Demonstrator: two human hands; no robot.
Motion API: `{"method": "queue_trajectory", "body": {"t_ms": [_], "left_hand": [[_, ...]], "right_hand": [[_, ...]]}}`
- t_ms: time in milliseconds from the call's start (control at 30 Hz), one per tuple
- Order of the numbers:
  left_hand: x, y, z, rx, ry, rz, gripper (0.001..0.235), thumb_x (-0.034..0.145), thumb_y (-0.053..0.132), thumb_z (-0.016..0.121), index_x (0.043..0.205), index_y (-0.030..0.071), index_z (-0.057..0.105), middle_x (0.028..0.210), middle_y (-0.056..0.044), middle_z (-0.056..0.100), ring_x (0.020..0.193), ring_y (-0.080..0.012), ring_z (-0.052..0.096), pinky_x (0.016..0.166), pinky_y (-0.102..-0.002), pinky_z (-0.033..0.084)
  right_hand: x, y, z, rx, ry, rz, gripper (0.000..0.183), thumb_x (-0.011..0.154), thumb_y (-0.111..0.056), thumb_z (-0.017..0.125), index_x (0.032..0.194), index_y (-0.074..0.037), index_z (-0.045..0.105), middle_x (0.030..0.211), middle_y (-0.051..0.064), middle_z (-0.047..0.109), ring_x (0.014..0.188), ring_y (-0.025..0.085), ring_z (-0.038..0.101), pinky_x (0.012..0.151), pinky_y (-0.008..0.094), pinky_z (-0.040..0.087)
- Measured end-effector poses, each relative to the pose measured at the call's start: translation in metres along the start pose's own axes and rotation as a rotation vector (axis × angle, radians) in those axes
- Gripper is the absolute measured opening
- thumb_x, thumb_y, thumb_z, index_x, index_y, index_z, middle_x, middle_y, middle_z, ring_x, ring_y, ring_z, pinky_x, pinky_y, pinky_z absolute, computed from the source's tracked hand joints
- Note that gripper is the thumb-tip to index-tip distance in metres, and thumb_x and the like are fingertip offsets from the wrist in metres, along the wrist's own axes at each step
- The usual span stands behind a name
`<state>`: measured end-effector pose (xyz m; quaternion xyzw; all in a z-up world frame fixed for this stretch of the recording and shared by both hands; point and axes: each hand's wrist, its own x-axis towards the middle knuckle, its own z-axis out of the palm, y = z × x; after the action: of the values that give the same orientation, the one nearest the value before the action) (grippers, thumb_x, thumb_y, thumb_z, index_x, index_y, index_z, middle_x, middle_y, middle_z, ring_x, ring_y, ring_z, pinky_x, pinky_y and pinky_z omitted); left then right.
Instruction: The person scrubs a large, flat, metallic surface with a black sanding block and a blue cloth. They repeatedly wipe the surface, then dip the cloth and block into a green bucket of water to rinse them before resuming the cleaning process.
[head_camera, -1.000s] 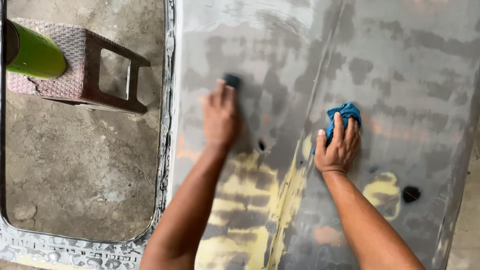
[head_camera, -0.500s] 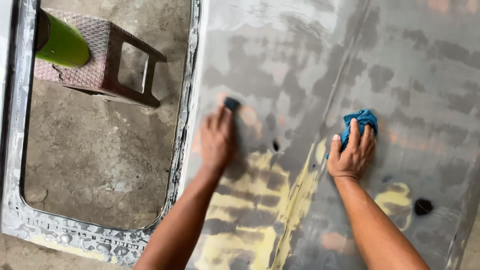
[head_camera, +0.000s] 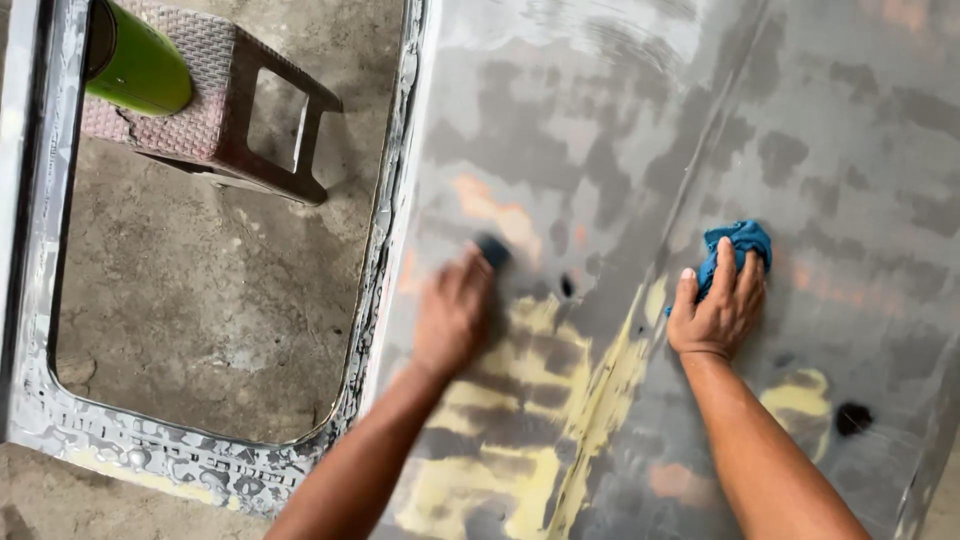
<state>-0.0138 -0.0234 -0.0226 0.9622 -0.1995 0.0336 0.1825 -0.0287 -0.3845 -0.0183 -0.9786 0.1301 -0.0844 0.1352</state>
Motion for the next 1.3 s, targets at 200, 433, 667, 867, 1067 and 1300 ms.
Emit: {"method": "queue_trajectory", "body": {"t_ms": [200,433,667,867,1067,1300], "left_hand": [[-0.013,-0.001,0.002,-0.209,0.026,0.281,0.043,0.098,0.009,0.060,0.140,0.003,0.061,0.154,-0.018,0.051,0.131,-0.0310,0.056,0.112,-0.045,0.047],[0.048,-0.038,-0.010,0.025,0.165,-0.273,0.041,0.095,0.010,0.061,0.136,0.005,0.059,0.146,-0.015,0.057,0.117,-0.0349,0.058,0.099,-0.047,0.052],[-0.071,0.023,-0.064,-0.189,-0.146,0.008,0.053,0.083,0.006,0.061,0.136,0.000,0.060,0.147,-0.019,0.055,0.119,-0.0375,0.058,0.098,-0.048,0.049],[-0.084,0.009,-0.076,-0.193,-0.058,-0.126,0.043,0.088,0.006,0.062,0.131,-0.001,0.063,0.145,-0.016,0.057,0.120,-0.0361,0.059,0.099,-0.047,0.048],[-0.085,0.008,-0.083,-0.185,-0.015,-0.162,0.040,0.088,0.005,0.064,0.128,-0.001,0.064,0.142,-0.017,0.059,0.117,-0.0362,0.059,0.098,-0.047,0.049],[-0.104,0.009,-0.090,-0.206,-0.037,-0.135,0.041,0.086,0.005,0.065,0.127,-0.001,0.064,0.139,-0.017,0.060,0.117,-0.0357,0.060,0.098,-0.046,0.049]], "right_hand": [[0.004,0.001,0.004,0.004,0.011,-0.010,0.062,0.103,-0.033,0.062,0.158,-0.006,0.049,0.158,0.031,0.043,0.144,0.052,0.040,0.122,0.061,0.028],[0.004,0.002,0.003,0.011,0.015,-0.019,0.062,0.102,-0.033,0.062,0.157,-0.006,0.049,0.157,0.031,0.043,0.142,0.052,0.040,0.122,0.061,0.029],[0.008,0.015,0.023,-0.009,-0.052,0.015,0.065,0.104,-0.038,0.063,0.160,-0.009,0.048,0.161,0.030,0.040,0.150,0.050,0.035,0.122,0.064,0.022],[0.088,-0.091,0.051,0.185,-0.172,-0.256,0.067,0.106,-0.039,0.063,0.162,-0.010,0.039,0.164,0.028,0.036,0.153,0.048,0.031,0.125,0.061,0.020],[0.135,-0.209,0.103,0.265,-0.249,-0.547,0.076,0.106,-0.039,0.061,0.165,-0.006,0.028,0.166,0.023,0.036,0.153,0.044,0.032,0.124,0.061,0.020],[0.009,-0.268,0.076,0.402,-0.564,-1.055,0.047,0.101,-0.035,0.056,0.145,-0.018,0.055,0.151,0.010,0.055,0.144,0.033,0.046,0.123,0.052,0.029]]}}
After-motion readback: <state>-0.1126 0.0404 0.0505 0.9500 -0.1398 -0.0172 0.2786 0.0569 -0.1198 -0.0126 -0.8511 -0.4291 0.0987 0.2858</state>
